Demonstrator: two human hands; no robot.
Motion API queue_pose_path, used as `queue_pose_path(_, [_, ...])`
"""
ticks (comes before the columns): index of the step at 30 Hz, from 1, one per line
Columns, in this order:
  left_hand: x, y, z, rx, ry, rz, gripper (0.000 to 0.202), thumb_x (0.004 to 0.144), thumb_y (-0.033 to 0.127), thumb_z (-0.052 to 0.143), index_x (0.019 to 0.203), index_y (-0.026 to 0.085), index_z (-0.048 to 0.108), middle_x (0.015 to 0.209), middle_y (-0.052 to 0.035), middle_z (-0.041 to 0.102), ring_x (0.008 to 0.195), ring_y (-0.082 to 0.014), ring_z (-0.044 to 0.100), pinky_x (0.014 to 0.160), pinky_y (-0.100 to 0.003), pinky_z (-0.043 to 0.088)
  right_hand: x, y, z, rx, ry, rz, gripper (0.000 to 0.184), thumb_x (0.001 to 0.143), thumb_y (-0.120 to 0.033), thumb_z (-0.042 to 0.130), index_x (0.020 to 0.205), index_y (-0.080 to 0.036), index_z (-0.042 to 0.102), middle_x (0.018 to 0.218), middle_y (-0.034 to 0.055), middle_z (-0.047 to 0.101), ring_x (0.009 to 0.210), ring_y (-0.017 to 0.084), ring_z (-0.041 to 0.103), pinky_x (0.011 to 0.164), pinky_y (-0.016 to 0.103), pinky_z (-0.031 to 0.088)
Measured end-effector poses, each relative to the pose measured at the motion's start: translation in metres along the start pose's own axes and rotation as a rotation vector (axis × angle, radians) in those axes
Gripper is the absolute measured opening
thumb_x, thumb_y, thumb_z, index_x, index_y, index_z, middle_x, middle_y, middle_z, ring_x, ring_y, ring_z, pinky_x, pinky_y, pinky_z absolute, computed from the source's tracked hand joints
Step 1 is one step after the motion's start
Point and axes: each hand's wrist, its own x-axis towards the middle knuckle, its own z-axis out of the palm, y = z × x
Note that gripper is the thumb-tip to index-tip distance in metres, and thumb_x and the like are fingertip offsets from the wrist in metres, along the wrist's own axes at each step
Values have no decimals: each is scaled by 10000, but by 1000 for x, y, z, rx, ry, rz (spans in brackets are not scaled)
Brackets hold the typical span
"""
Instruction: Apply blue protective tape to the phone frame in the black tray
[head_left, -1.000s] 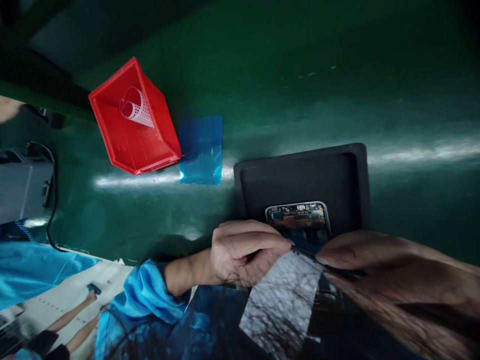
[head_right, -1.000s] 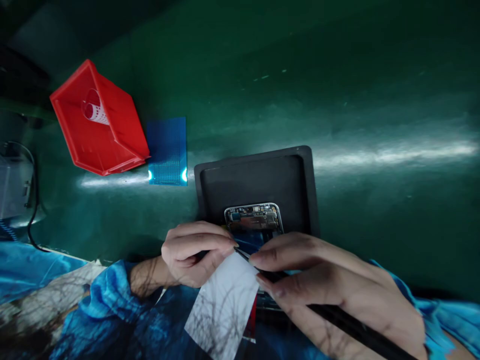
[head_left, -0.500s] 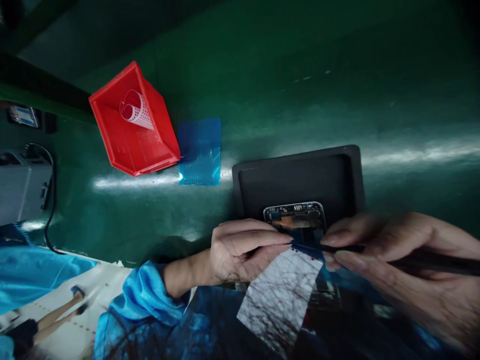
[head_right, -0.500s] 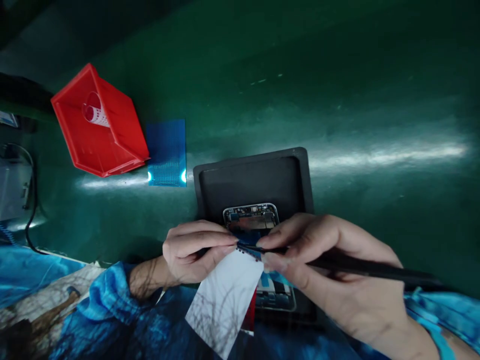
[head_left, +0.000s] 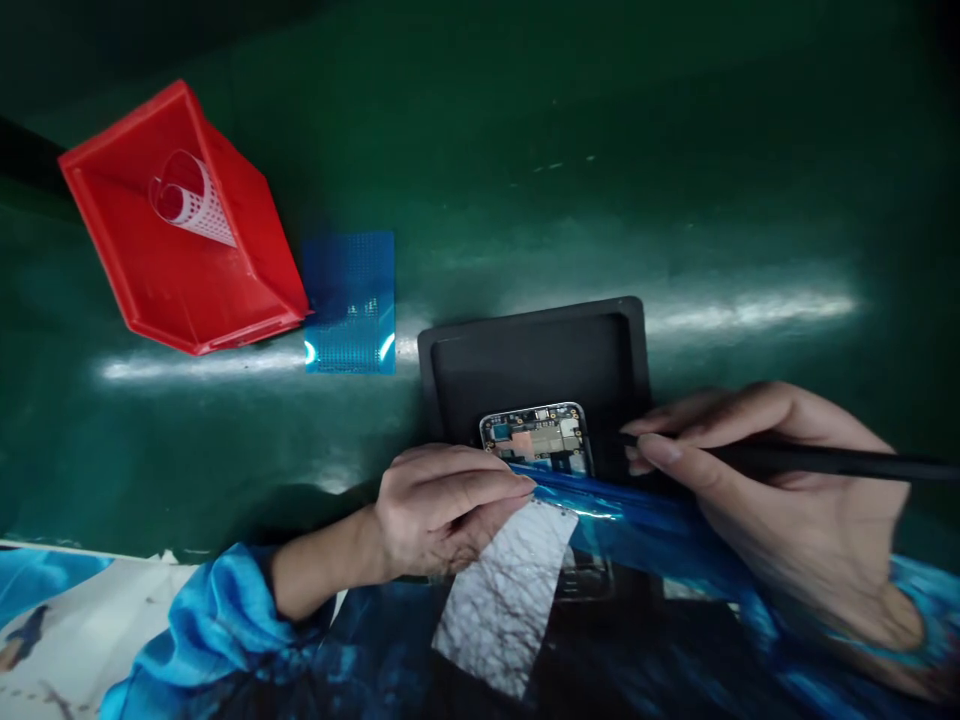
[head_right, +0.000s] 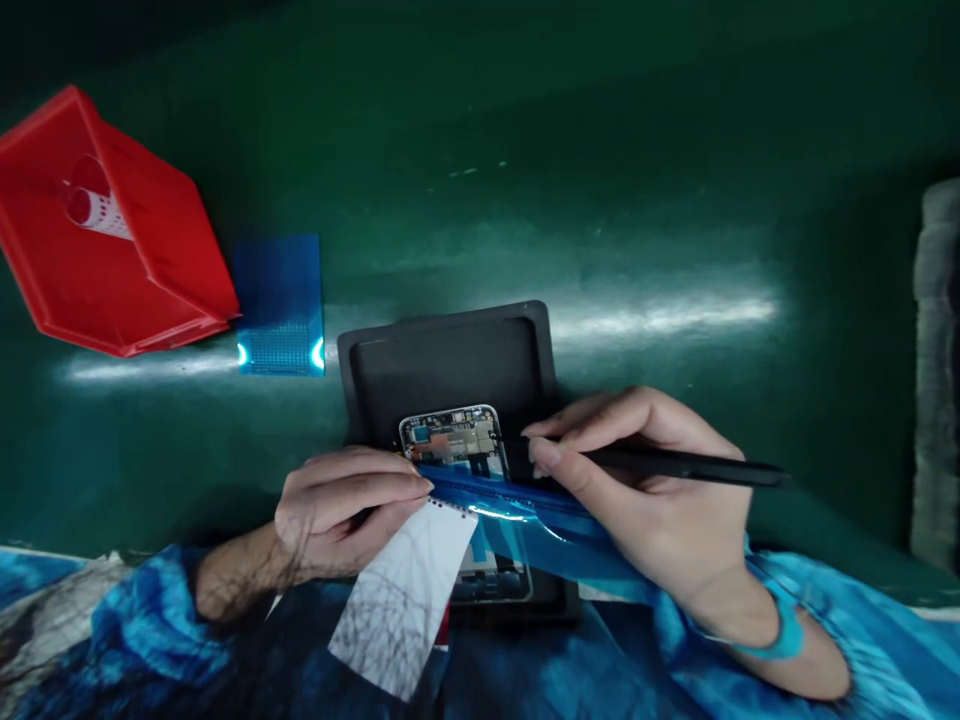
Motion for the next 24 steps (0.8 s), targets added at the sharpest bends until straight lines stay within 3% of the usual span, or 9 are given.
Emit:
queue_pose_path(8, [3,0,-2,11,-41,16,48,936,101,792,982,113,787,871,-88,877,735,-140,845,810,-189,721,-1,0,-2,-62,11,34,263,693,-140,953,702,-271,725,699,-58,806,636,109,791,620,136,651])
queue_pose_path(16, [-1,-1,-2,17,-40,4,138,944,114,778,1055,194,770,931,-45,885,741,-162,858,781,-231,752,-2,0,-3,-105,3,12,259,718,-173,962,728,-293,732,737,-34,832,688,198,819,635,301,700])
queue_pose_path(24, [0,-2,-2,12,-33,16,100,940,112,791,1031,149,774,920,-60,881,758,-144,854,806,-207,735,-3,1,-3,-108,-13,-13,255,724,-151,958,743,-294,747,750,-59,834,701,142,819,659,204,688])
